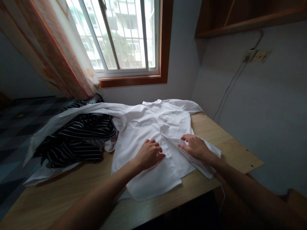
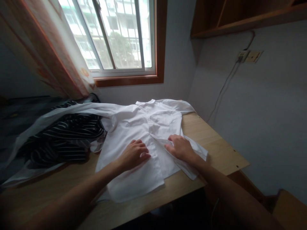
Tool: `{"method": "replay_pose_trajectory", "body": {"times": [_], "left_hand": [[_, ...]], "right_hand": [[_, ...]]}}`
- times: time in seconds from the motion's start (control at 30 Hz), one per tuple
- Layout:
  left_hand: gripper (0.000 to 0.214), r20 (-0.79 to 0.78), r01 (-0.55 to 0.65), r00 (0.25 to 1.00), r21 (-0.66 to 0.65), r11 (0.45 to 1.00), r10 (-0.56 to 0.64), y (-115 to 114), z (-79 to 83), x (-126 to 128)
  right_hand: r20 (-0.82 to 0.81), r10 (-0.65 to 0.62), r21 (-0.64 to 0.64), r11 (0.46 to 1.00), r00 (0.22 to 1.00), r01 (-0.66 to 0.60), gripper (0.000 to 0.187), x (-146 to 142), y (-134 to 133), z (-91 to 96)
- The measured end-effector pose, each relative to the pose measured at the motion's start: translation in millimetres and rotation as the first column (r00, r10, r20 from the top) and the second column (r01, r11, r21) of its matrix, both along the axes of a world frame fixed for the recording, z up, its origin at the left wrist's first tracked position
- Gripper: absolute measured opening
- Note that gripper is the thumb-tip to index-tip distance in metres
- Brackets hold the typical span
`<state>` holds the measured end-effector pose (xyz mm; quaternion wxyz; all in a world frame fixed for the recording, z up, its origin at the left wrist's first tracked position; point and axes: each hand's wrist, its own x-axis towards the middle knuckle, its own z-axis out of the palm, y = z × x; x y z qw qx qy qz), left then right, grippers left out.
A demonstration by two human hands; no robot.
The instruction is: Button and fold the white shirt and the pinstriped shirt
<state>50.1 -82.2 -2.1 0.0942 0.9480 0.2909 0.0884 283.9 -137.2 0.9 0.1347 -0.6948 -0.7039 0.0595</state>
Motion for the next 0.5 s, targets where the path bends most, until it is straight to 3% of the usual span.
{"method": "replay_pose_trajectory", "body": {"times": [0.1, 0.2, 0.33, 0.5], "left_hand": [[0.018, 0.019, -0.056, 0.998, -0.052, 0.997, 0.057, -8, -5.3, 22], [0.012, 0.043, -0.127, 0.990, -0.137, 0.982, 0.134, -12, -12.0, 31], [0.009, 0.020, -0.255, 0.962, -0.293, 0.922, 0.272, -11, -13.7, 30], [0.010, 0.026, -0.267, 0.956, -0.342, 0.901, 0.293, -7, -12.5, 29]], "right_hand": [[0.018, 0.021, 0.042, 0.999, 1.000, -0.022, 0.037, -22, 0, 2.6], [0.120, 0.035, 0.006, 0.999, 0.992, -0.036, 0.022, -32, 0, 1.0], [0.165, 0.070, -0.081, 0.995, 0.984, -0.058, 0.014, -23, -3, -2.3], [0.167, -0.033, 0.016, 0.999, 0.985, 0.031, 0.012, -8, -6, 2.8]]}}
